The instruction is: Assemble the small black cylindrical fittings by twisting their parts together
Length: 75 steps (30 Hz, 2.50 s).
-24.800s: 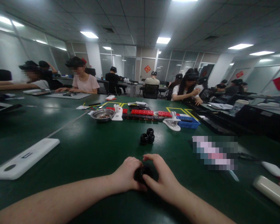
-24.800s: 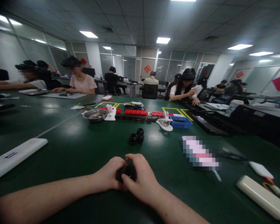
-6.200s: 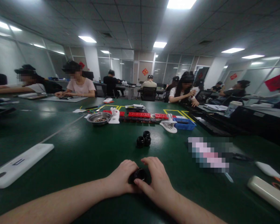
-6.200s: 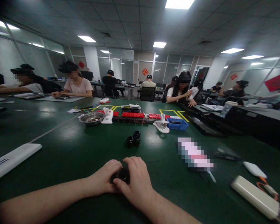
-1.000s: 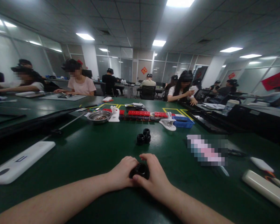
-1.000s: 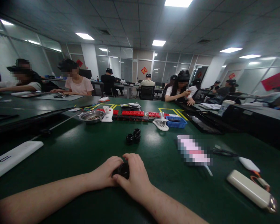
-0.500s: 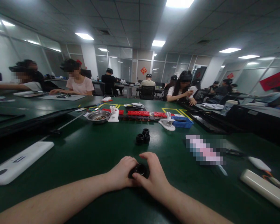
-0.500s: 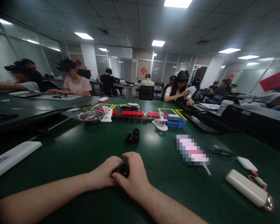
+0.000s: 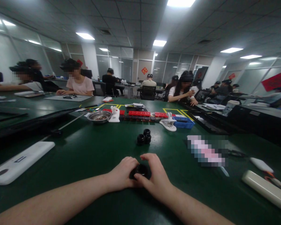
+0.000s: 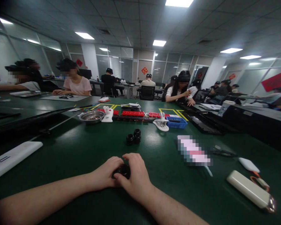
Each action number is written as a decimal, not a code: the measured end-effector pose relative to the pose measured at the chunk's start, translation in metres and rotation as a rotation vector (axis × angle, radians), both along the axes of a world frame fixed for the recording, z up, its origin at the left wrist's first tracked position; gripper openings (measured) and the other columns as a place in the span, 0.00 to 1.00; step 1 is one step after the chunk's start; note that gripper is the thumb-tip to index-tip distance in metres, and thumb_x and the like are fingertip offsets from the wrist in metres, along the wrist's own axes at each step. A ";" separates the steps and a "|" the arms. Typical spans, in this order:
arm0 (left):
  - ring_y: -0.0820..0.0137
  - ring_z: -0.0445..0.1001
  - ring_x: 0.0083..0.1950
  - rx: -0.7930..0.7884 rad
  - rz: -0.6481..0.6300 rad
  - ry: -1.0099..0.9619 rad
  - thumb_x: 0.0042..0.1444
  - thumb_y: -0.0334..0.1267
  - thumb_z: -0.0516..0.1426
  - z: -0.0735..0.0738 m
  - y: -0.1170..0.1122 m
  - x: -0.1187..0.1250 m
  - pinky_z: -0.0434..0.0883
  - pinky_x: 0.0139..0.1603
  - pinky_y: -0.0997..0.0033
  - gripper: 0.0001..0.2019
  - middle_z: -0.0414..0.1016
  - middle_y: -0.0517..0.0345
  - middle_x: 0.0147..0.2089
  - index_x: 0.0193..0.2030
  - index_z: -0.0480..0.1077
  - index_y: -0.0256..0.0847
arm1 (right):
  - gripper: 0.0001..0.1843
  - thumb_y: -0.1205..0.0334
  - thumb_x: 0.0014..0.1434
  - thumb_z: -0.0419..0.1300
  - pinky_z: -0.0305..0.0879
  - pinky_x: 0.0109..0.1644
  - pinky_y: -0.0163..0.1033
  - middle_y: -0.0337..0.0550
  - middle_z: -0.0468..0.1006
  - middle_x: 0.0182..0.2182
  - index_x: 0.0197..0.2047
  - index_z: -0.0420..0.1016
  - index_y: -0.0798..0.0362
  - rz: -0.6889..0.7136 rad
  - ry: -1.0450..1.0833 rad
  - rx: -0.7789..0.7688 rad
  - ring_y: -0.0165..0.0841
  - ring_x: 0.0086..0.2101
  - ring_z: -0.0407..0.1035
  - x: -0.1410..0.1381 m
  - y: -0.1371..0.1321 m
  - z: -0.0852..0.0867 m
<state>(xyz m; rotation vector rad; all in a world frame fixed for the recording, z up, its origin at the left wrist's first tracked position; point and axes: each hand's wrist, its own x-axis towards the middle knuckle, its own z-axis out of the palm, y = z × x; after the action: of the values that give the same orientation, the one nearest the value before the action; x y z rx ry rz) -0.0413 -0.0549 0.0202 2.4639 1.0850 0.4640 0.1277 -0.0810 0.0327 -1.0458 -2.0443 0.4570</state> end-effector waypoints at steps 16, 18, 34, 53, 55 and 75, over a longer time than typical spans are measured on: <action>0.62 0.66 0.40 0.015 -0.004 0.018 0.43 0.48 0.61 0.000 0.000 0.000 0.64 0.44 0.62 0.18 0.68 0.55 0.37 0.35 0.66 0.38 | 0.21 0.67 0.46 0.61 0.63 0.45 0.48 0.47 0.70 0.38 0.44 0.64 0.54 -0.004 -0.055 -0.090 0.40 0.40 0.64 0.002 0.001 0.004; 0.62 0.66 0.41 0.002 -0.005 0.015 0.43 0.47 0.61 -0.001 0.000 0.000 0.63 0.45 0.61 0.19 0.69 0.54 0.39 0.39 0.66 0.38 | 0.20 0.71 0.46 0.58 0.63 0.46 0.47 0.46 0.70 0.39 0.44 0.64 0.54 0.065 -0.058 -0.119 0.38 0.41 0.64 0.003 0.001 0.005; 0.63 0.65 0.41 0.008 -0.019 0.025 0.44 0.46 0.61 0.000 0.000 -0.001 0.64 0.45 0.62 0.18 0.68 0.55 0.39 0.39 0.65 0.38 | 0.21 0.71 0.45 0.57 0.63 0.46 0.44 0.45 0.69 0.40 0.45 0.62 0.53 0.096 -0.036 -0.175 0.37 0.41 0.65 0.005 0.001 0.003; 0.60 0.65 0.44 0.019 0.010 0.014 0.43 0.48 0.61 -0.006 0.001 -0.002 0.63 0.46 0.61 0.22 0.68 0.53 0.42 0.42 0.65 0.39 | 0.29 0.75 0.42 0.54 0.58 0.53 0.47 0.47 0.66 0.47 0.50 0.60 0.52 0.226 -0.011 -0.099 0.38 0.48 0.61 0.010 0.002 0.006; 0.60 0.65 0.43 0.034 0.011 0.009 0.43 0.50 0.61 -0.008 0.001 -0.002 0.63 0.46 0.61 0.21 0.68 0.54 0.40 0.39 0.65 0.39 | 0.28 0.71 0.45 0.57 0.57 0.53 0.48 0.48 0.66 0.48 0.51 0.59 0.53 0.169 -0.011 -0.079 0.40 0.49 0.60 0.010 0.002 0.007; 0.62 0.66 0.43 0.020 -0.025 0.012 0.42 0.54 0.62 0.000 -0.001 -0.005 0.63 0.46 0.62 0.24 0.68 0.54 0.40 0.38 0.66 0.37 | 0.21 0.72 0.57 0.49 0.55 0.56 0.48 0.47 0.66 0.50 0.54 0.58 0.50 -0.099 0.210 0.209 0.37 0.52 0.60 0.056 0.010 0.068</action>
<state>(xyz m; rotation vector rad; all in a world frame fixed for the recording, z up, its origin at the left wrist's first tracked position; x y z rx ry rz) -0.0459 -0.0562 0.0204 2.4983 1.0574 0.4549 0.1836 -0.0707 0.1006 -0.9272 -1.8031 0.2825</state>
